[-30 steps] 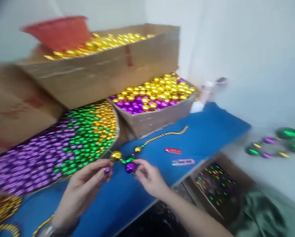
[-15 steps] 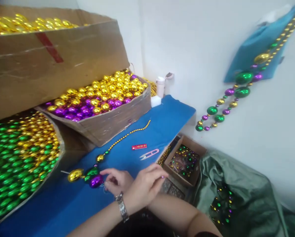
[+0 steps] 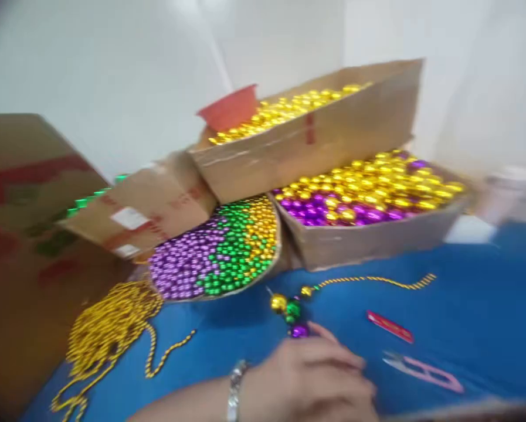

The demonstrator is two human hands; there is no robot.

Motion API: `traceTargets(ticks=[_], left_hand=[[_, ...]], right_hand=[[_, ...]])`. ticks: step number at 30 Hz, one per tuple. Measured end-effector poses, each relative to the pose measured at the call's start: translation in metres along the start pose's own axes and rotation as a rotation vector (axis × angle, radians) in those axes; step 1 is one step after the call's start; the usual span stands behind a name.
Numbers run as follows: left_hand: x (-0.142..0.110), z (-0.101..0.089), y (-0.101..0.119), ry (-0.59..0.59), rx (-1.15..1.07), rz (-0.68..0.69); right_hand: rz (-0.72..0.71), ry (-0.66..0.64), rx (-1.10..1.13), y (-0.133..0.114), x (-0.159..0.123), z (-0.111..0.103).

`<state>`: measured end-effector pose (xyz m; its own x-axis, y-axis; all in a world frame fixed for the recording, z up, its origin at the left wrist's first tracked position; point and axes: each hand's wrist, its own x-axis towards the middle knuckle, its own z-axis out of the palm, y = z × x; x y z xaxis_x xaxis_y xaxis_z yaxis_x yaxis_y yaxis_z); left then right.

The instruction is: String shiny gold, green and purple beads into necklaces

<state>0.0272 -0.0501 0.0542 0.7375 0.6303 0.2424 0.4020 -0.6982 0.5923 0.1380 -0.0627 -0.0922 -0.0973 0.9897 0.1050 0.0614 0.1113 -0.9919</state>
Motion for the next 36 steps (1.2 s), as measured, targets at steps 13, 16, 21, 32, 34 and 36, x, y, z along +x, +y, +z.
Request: traceTargets(ticks=[13, 16, 21, 32, 34, 36], left_hand=[[-0.129, -0.146, -0.159, 0.435, 0.622, -0.677], [-0.120, -0.138, -0.165, 0.355, 0.651, -0.626], [-0.116, -0.131, -0.169, 0.292, 0.705, -0.565], [-0.111, -0.125, -0.173, 0.387, 0.752, -0.549], [-0.113, -0.131, -0.175, 0.453, 0.755, -0.567], [-0.113, -0.139, -0.178, 0.514, 0.762, -0.592]], right_hand=[[0.328, -0.122, 0.182, 0.007, 0.005, 0.012], [0.312, -0.096, 0.185, -0.002, 0.002, 0.019], [0.286, -0.137, 0.144, -0.007, -0.002, 0.021], [0.264, -0.176, 0.149, -0.005, 0.002, 0.023], [0.255, -0.138, 0.154, -0.007, 0.002, 0.025], [0.236, -0.105, 0.162, -0.007, 0.002, 0.026]])
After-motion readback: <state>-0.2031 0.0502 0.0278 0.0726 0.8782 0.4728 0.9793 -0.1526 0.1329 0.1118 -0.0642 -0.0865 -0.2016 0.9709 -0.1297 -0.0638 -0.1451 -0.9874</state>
